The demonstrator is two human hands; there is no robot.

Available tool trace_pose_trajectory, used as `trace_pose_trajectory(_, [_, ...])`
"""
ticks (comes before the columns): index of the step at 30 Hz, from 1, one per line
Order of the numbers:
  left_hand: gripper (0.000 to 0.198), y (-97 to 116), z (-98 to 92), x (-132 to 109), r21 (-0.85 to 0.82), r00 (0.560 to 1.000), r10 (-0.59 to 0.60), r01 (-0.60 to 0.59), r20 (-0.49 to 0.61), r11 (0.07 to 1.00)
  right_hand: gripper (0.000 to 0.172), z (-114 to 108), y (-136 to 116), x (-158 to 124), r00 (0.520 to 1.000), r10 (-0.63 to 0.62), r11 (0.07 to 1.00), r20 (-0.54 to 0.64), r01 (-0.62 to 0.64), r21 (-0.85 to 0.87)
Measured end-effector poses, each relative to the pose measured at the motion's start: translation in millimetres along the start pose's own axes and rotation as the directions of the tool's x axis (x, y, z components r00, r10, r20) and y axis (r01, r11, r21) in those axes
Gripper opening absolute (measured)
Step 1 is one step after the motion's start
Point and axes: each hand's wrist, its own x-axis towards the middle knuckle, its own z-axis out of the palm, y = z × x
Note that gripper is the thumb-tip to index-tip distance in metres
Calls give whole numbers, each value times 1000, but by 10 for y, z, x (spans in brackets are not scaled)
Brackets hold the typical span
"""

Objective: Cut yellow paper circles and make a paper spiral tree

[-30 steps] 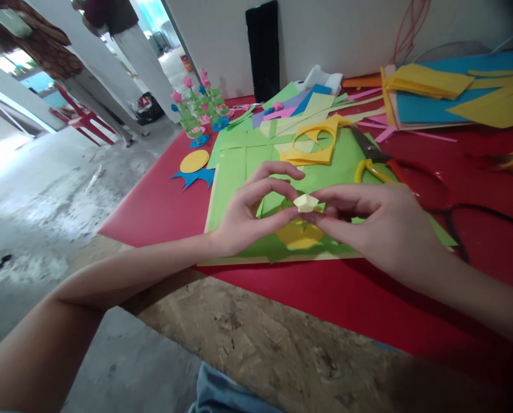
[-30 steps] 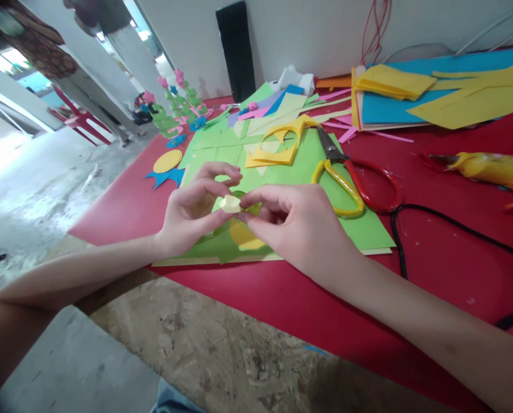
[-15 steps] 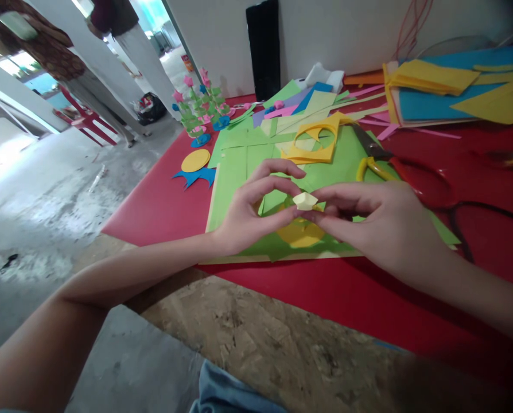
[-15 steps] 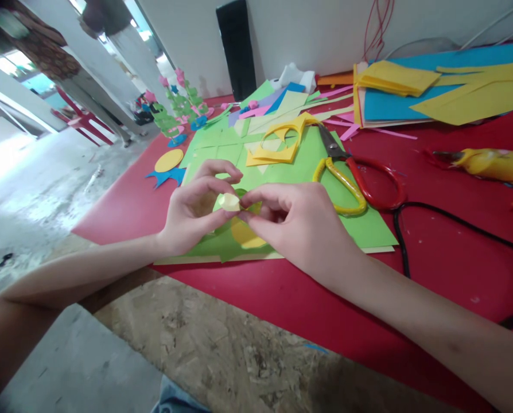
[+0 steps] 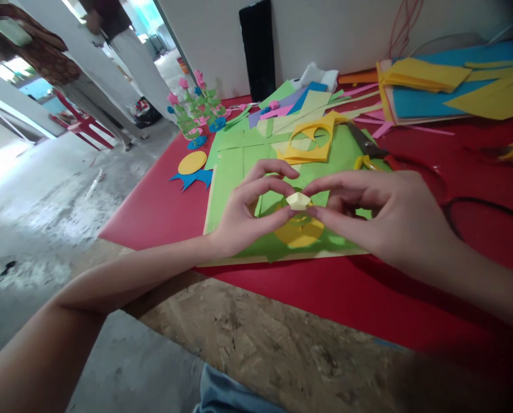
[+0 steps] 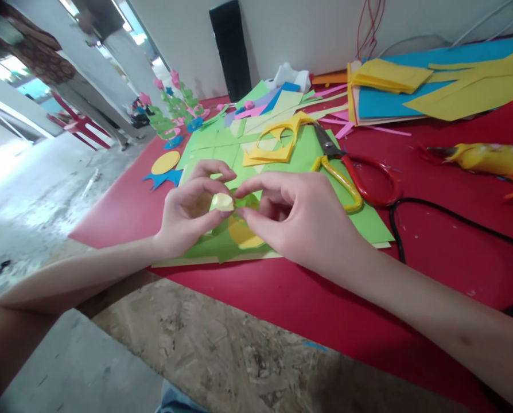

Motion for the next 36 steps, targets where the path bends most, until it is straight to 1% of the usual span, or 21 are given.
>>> trace_pose_trajectory(2, [12,-5,-2,2,7,1000,6,-6,3,1000,9,-26,-10,6,999,-13,999,-33,15,42])
trace_pose_trajectory(4, [12,-11,-4,6,19,1000,10,-10,8,1000,12,-36,14,15,995,5,992,-98,7,123])
trace_pose_trajectory(7, [13,-16,-6,16,23,1000,25,-25,4,999,16,-17,110,37,980,85,973,-179,-43,229])
trace_pose_trajectory(9, [14,-17,-6,21,26,999,33,-33,-4,999,15,11,185,54,971,135,955,-196,-75,288])
trace_pose_trajectory(12, [14,-15,-4,22,28,999,33,-33,-11,999,16,60,270,68,978,145,924,-148,-81,375])
trace_pose_trajectory(15, [16,-14,0,16,25,999,27,-26,-17,999,21,104,310,61,991,118,890,-56,-81,448])
trace_pose_trajectory(17, [16,-17,2,11,10,1000,19,-18,-25,1000,24,127,325,55,992,124,864,18,-117,490])
trace_pose_trajectory(19, [16,-23,5,7,-4,999,13,-13,-33,1000,27,142,340,53,987,139,847,84,-162,507])
trace_pose_trajectory(21, [17,-29,6,3,-8,999,12,-12,-35,1000,29,149,357,56,983,140,850,120,-182,495])
trace_pose_trajectory(24, [18,-32,7,0,-11,999,4,-4,-37,1000,31,148,375,57,980,122,851,158,-185,492])
trace_pose_trajectory(27, [17,-25,10,0,-14,999,-5,4,-43,1000,32,139,370,49,973,139,842,185,-214,495])
trace_pose_trajectory(36, [15,-30,7,-11,1,999,-12,12,-43,1000,37,127,327,33,966,169,849,193,-242,470])
